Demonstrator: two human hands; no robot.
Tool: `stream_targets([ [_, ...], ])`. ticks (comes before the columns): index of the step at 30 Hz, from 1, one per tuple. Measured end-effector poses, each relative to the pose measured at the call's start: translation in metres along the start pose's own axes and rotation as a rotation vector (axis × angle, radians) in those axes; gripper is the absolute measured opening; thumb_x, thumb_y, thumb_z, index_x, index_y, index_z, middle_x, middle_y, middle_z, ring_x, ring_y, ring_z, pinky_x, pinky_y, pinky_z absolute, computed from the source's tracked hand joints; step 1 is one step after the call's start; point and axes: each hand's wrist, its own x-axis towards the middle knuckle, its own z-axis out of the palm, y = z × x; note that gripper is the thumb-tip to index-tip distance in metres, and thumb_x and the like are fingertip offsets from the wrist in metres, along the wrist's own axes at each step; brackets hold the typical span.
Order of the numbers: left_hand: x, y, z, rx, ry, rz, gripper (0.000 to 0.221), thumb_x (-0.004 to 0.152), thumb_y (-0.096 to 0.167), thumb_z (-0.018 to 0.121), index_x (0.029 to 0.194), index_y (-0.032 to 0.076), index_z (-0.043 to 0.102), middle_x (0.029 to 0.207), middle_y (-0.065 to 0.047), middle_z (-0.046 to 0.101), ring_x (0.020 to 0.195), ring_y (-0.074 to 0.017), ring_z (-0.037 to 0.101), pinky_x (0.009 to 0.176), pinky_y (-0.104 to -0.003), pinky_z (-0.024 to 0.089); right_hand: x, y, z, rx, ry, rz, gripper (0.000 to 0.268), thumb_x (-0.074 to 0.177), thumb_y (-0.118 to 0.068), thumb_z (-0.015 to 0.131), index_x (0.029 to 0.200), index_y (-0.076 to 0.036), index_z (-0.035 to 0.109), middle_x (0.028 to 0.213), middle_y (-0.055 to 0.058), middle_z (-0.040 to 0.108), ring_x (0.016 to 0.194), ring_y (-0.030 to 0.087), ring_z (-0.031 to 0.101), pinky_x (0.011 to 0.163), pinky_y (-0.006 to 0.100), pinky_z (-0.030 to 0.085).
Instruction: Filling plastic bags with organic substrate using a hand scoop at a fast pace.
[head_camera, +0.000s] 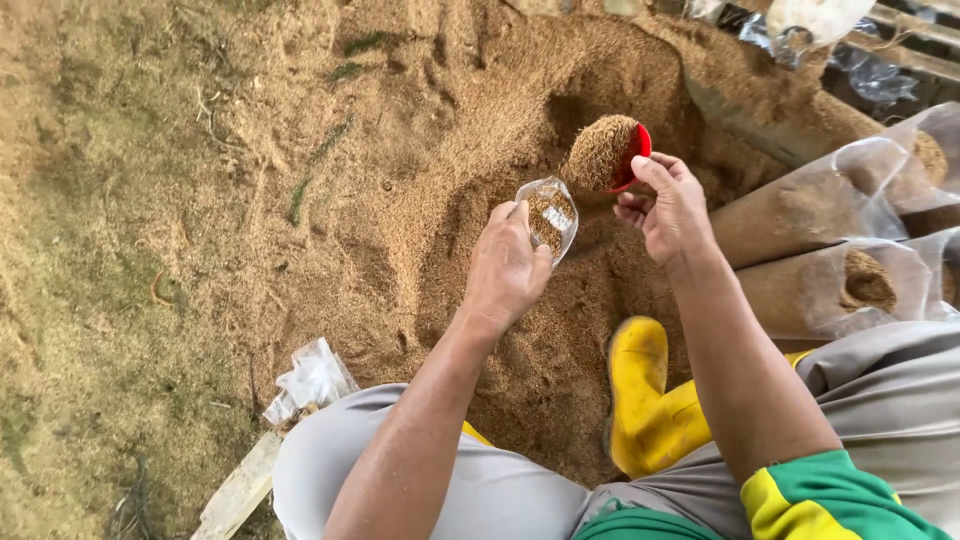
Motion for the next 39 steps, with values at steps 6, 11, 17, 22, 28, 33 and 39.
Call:
stream_targets([
  [6,0.003,0.002,0.014,-0.035,-0.026,0.01,0.064,0.086,0.006,0.055,0.142,-0.022,0.041,0.133,-0.039,0.053,0.109,-0.0372,0.066,0.095,-0.047,0.057,-0.041,-0.018,0.003,-0.244,-0.018,-0.173,0.043,0.089,-0.026,0.083,0.121,-0.012,0.058,0.099,0.008,0.063,0.072,0.019,0.07,0.06,0.033,0.063],
  [11,0.002,0.002,0.011,-0.076,0.01,0.036,0.066,0.083,0.006,0.056,0.14,-0.024,0.041,0.128,-0.038,0.055,0.109,-0.0397,0.067,0.087,-0.047,0.059,-0.079,-0.004,0.028,-0.645,-0.079,-0.505,0.057,0.085,-0.021,0.085,0.127,-0.001,0.052,0.115,0.023,0.053,0.092,0.035,0.066,0.07,0.043,0.062],
  [17,-0.008,0.025,-0.012,-0.099,0.05,-0.083,0.063,0.08,-0.001,0.056,0.139,-0.021,0.045,0.125,-0.033,0.058,0.112,-0.042,0.065,0.094,-0.05,0.057,-0.096,0.015,0.047,-0.796,-0.091,-1.117,0.062,0.081,-0.008,0.083,0.129,0.001,0.045,0.125,0.022,0.044,0.087,0.035,0.067,0.072,0.047,0.063],
  [22,-0.01,0.028,-0.014,-0.248,0.072,-0.111,0.057,0.078,-0.002,0.058,0.133,-0.016,0.053,0.125,-0.032,0.057,0.112,-0.0426,0.065,0.09,-0.052,0.062,-0.086,0.029,0.047,-0.723,-0.116,-1.274,0.07,0.072,0.005,0.083,0.129,-0.005,0.044,0.13,0.02,0.043,0.091,0.033,0.067,0.076,0.041,0.062],
  [28,-0.011,0.015,-0.011,-0.092,0.012,-0.039,0.049,0.087,0.008,0.063,0.133,-0.009,0.055,0.126,-0.03,0.062,0.127,-0.0448,0.058,0.11,-0.057,0.046,-0.057,0.035,0.035,-0.237,-0.121,-0.771,0.07,0.087,-0.027,0.082,0.135,-0.004,0.038,0.112,0.018,0.047,0.089,0.027,0.061,0.074,0.04,0.059],
  [33,-0.018,-0.008,-0.018,-0.129,-0.002,-0.16,0.064,0.083,-0.003,0.057,0.144,-0.015,0.042,0.137,-0.036,0.052,0.131,-0.047,0.053,0.109,-0.062,0.044,0.017,0.046,0.011,-0.063,0.157,-0.458,0.055,0.092,-0.026,0.078,0.129,-0.007,0.041,0.105,0.007,0.055,0.08,0.013,0.062,0.064,0.022,0.057],
  [39,-0.041,0.028,-0.035,-0.076,0.008,-0.234,0.07,0.082,-0.011,0.051,0.15,-0.013,0.036,0.149,-0.035,0.045,0.14,-0.0472,0.045,0.116,-0.057,0.037,0.204,0.141,-0.132,-0.315,0.62,-0.464,0.069,0.075,-0.028,0.098,0.12,-0.01,0.05,0.109,0.02,0.051,0.083,0.026,0.066,0.053,0.033,0.064],
])
